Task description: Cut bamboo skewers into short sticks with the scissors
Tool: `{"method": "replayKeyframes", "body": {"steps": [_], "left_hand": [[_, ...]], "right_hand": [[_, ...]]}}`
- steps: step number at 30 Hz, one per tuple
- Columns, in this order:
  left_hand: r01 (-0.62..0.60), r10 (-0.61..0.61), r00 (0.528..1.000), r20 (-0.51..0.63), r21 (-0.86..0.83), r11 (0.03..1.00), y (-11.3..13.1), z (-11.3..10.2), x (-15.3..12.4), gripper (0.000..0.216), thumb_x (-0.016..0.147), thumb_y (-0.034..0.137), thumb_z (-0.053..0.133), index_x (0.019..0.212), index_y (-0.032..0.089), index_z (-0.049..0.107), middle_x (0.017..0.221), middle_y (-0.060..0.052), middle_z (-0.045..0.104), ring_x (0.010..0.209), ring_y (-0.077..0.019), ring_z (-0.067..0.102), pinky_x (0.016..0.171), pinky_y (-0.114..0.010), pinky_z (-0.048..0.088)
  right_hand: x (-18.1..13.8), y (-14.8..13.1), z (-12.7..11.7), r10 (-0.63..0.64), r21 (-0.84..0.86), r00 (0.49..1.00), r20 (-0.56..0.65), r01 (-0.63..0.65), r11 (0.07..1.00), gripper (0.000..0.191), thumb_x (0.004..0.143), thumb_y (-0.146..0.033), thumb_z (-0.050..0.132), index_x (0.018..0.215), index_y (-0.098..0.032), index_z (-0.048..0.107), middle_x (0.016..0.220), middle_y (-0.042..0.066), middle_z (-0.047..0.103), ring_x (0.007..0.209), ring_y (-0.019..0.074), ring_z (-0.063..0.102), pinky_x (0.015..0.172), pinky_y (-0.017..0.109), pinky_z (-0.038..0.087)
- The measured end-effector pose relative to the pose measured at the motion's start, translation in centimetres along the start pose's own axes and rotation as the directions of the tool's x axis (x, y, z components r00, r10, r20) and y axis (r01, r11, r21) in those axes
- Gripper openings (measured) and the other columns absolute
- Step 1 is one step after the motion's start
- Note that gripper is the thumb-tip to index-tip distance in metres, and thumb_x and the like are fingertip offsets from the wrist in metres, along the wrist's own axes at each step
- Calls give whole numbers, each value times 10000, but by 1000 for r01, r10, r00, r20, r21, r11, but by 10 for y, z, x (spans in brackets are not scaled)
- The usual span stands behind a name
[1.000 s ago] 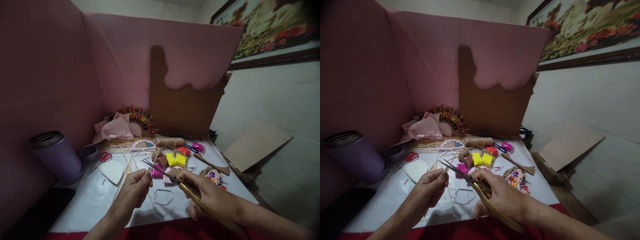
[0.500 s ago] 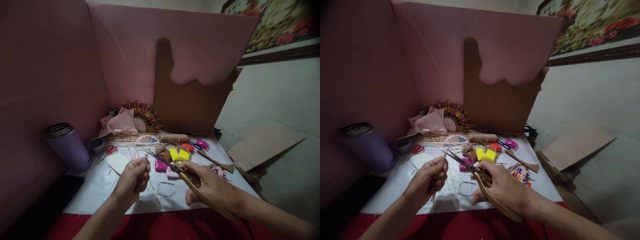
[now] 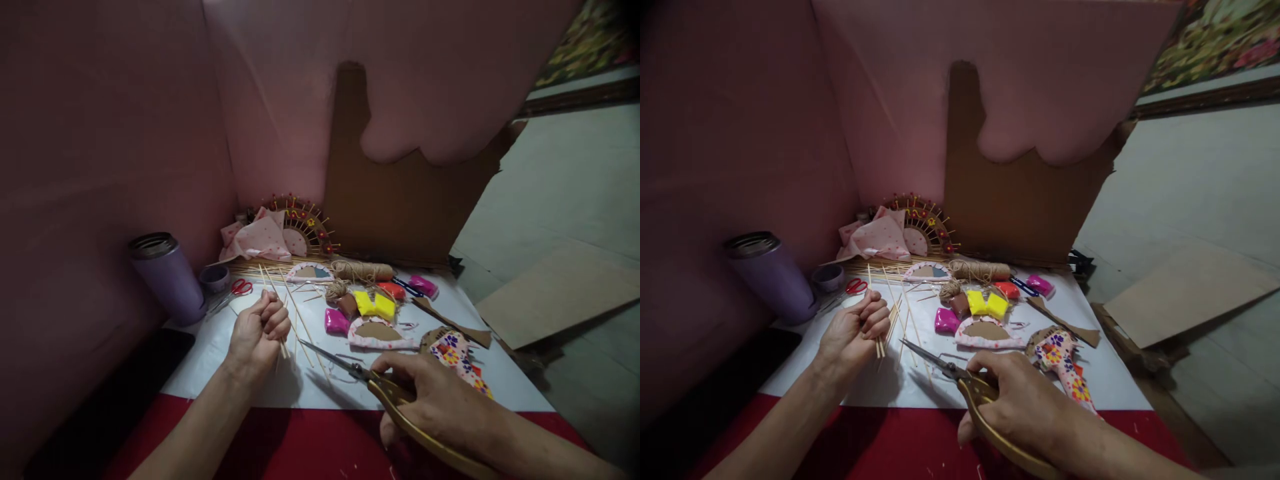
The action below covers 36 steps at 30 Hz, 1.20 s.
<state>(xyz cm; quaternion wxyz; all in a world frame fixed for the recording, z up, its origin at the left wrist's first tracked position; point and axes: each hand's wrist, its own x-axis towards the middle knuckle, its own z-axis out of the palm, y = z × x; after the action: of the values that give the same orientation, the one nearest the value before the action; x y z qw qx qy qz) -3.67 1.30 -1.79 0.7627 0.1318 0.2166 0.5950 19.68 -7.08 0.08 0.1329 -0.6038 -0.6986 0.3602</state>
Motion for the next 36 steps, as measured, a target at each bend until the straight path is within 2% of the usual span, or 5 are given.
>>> {"method": "replayKeyframes", "body": {"steps": [5,9,16,26,36], "left_hand": [[-137,136,991,13,89,987,-1,6,-5,295,916,136,316,650,148,443,449,96,211,296,-27,211,293,-123,144],[-287,276,958,78,205,936,-4,9,-9,231,882,160,413,658,156,469,456,96,205,311,-30,203,315,-130,142],[-429,387,903,185,330,841,-25,4,1,254,787,269,617,610,158,474,477,84,269,380,-31,247,388,-154,218],[-421,360,907,219,425,802,-44,-8,17,349,739,421,649,594,167,460,529,73,315,443,-52,248,444,-191,244],[-429,372,903,215,475,768,-54,-18,22,348,801,386,584,578,165,434,558,65,345,490,-65,289,492,-197,275]], "right_hand": [[8,5,12,-91,-236,991,-98,66,970,112,733,-235,596,823,-171,618,786,46,649,718,181,557,622,254,354],[22,12,31,-186,-485,975,-119,107,868,128,770,-163,463,849,-150,562,809,88,637,736,204,573,630,274,344],[35,-2,46,-214,-655,973,-91,103,749,200,807,-186,449,970,-146,557,901,121,643,774,249,603,621,305,369],[35,-4,42,-230,-681,970,-83,113,724,209,857,-296,470,954,-152,588,918,118,658,807,265,618,648,319,401],[37,-1,42,-229,-658,971,-66,130,742,222,860,-296,454,972,-146,574,915,122,650,807,263,611,662,335,407]]}}
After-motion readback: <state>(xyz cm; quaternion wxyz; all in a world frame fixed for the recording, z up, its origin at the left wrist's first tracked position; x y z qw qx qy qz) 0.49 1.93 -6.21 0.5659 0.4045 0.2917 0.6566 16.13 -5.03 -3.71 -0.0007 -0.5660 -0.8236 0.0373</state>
